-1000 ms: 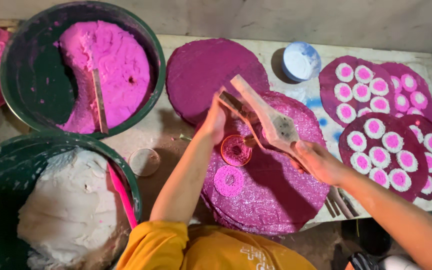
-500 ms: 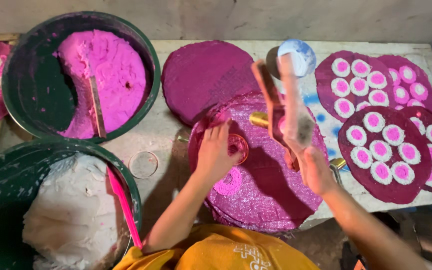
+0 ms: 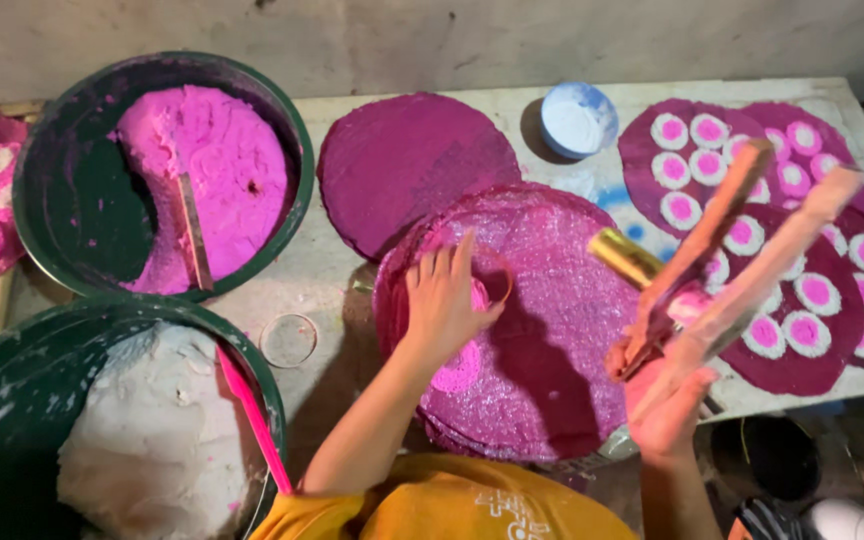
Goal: The person prepares sweets by hand using a custom wooden mold tool and two different pastes. The person uses a spatula to spread pink paste into the mold, places the mold onto large purple discs, and then applies small white discs onto the shaped pink centers.
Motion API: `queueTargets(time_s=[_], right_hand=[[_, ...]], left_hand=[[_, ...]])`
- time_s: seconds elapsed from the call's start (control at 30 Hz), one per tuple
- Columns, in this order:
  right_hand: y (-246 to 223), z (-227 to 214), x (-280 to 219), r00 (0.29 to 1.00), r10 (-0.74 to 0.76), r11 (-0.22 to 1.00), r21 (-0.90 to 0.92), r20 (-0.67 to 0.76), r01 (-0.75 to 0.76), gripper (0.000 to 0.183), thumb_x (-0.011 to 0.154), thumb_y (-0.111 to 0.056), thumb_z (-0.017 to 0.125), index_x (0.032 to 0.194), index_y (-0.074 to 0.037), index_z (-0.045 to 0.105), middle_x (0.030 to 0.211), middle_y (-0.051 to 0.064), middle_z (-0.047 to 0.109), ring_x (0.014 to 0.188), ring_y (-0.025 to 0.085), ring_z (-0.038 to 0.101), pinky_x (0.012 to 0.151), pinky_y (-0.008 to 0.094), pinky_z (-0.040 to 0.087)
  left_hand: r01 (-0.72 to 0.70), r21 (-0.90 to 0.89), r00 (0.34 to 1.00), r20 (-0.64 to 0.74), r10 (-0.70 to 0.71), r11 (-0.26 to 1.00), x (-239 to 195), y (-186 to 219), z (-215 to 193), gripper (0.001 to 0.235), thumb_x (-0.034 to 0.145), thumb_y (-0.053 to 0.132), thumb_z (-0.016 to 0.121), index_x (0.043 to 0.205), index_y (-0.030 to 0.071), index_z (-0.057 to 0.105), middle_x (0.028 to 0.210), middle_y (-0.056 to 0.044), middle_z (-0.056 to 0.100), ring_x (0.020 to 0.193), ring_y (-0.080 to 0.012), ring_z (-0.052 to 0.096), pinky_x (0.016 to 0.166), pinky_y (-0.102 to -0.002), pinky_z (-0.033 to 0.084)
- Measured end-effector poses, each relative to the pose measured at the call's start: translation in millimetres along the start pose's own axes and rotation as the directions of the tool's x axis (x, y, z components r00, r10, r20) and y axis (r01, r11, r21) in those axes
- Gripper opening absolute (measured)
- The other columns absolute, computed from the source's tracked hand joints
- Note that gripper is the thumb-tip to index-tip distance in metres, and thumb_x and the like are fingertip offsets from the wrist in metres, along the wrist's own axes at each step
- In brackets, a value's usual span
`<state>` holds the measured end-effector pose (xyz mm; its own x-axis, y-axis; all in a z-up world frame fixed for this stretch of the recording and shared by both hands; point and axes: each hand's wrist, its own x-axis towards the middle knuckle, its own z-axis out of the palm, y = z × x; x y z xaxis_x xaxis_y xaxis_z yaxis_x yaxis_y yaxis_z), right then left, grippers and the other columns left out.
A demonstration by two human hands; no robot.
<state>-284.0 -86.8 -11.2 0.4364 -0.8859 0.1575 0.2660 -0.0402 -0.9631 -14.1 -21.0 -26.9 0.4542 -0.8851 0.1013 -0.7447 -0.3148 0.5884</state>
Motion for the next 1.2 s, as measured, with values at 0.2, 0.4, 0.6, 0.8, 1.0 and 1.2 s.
queueTargets(time_s=[0.2, 0.4, 0.6, 0.8, 1.0, 1.2], right_hand=[[10, -45, -30, 0.995, 0.003, 0.997, 0.074, -0.095, 0.004, 0.106, 0.084, -0.096, 0.041, 0.129, 0.000, 0.044, 0.102, 0.008, 0.046, 0.087, 0.024, 0.046, 0.075, 0.041, 0.038], [9, -48, -58, 0.973, -0.005, 0.999, 0.034, -0.230, 0.013, 0.112, 0.079, -0.098, 0.042, 0.131, 0.002, 0.044, 0.104, 0.007, 0.046, 0.085, 0.026, 0.045, 0.076, 0.042, 0.038], [19, -46, -48, 0.995, 0.028, 0.987, 0.160, -0.094, -0.012, 0.101, 0.081, -0.095, 0.046, 0.125, -0.004, 0.044, 0.107, 0.007, 0.048, 0.087, 0.026, 0.045, 0.075, 0.042, 0.035], [1, -10, -44, 1.000, -0.009, 0.996, 0.084, 0.020, 0.007, 0.097, 0.081, -0.093, 0.049, 0.119, -0.005, 0.045, 0.104, 0.006, 0.044, 0.083, 0.024, 0.043, 0.070, 0.041, 0.035], [-6, 13, -54, 0.997, 0.029, 1.000, 0.001, 0.065, -0.030, 0.097, 0.082, -0.095, 0.042, 0.120, -0.006, 0.044, 0.102, 0.006, 0.043, 0.085, 0.023, 0.044, 0.072, 0.040, 0.037], [12, -1, -60, 0.989, 0.069, 0.996, -0.070, 0.134, -0.060, 0.093, 0.087, -0.093, 0.035, 0.117, -0.006, 0.046, 0.096, 0.004, 0.041, 0.082, 0.020, 0.042, 0.074, 0.037, 0.038]], left_hand=[[0.135, 0.061, 0.990, 0.022, -0.137, 0.989, 87, -60, 28, 0.089, 0.090, 0.058, 0.071, 0.153, 0.008, 0.034, 0.149, -0.023, 0.047, 0.141, -0.0421, 0.035, 0.114, -0.065, 0.022], [0.375, -0.802, 0.925, 0.291, -0.243, 0.465, 66, -168, 91, 0.055, 0.087, 0.019, 0.075, 0.137, 0.001, 0.060, 0.124, -0.013, 0.070, 0.112, -0.0256, 0.064, 0.099, -0.039, 0.051], [0.311, -0.860, 0.858, 0.072, -0.508, 0.404, -38, -149, 115, 0.061, 0.090, 0.015, 0.074, 0.144, 0.003, 0.048, 0.138, -0.014, 0.061, 0.125, -0.0213, 0.057, 0.109, -0.036, 0.042], [-0.057, -0.199, 0.928, -0.372, -0.022, 0.978, -127, -71, 21, 0.079, 0.073, 0.007, 0.073, 0.147, 0.009, 0.047, 0.150, -0.023, 0.032, 0.137, -0.0456, 0.029, 0.115, -0.056, 0.024], [-0.144, 0.055, 0.966, -0.207, 0.153, 0.988, -102, -49, -7, 0.040, 0.077, 0.013, 0.074, 0.116, 0.022, 0.074, 0.153, -0.009, 0.040, 0.142, -0.0417, 0.031, 0.117, -0.063, 0.023], [-0.164, -0.002, 0.968, -0.190, 0.161, 0.986, -103, -45, -3, 0.041, 0.080, 0.015, 0.075, 0.120, 0.021, 0.071, 0.152, -0.009, 0.043, 0.142, -0.0371, 0.035, 0.118, -0.063, 0.021]])
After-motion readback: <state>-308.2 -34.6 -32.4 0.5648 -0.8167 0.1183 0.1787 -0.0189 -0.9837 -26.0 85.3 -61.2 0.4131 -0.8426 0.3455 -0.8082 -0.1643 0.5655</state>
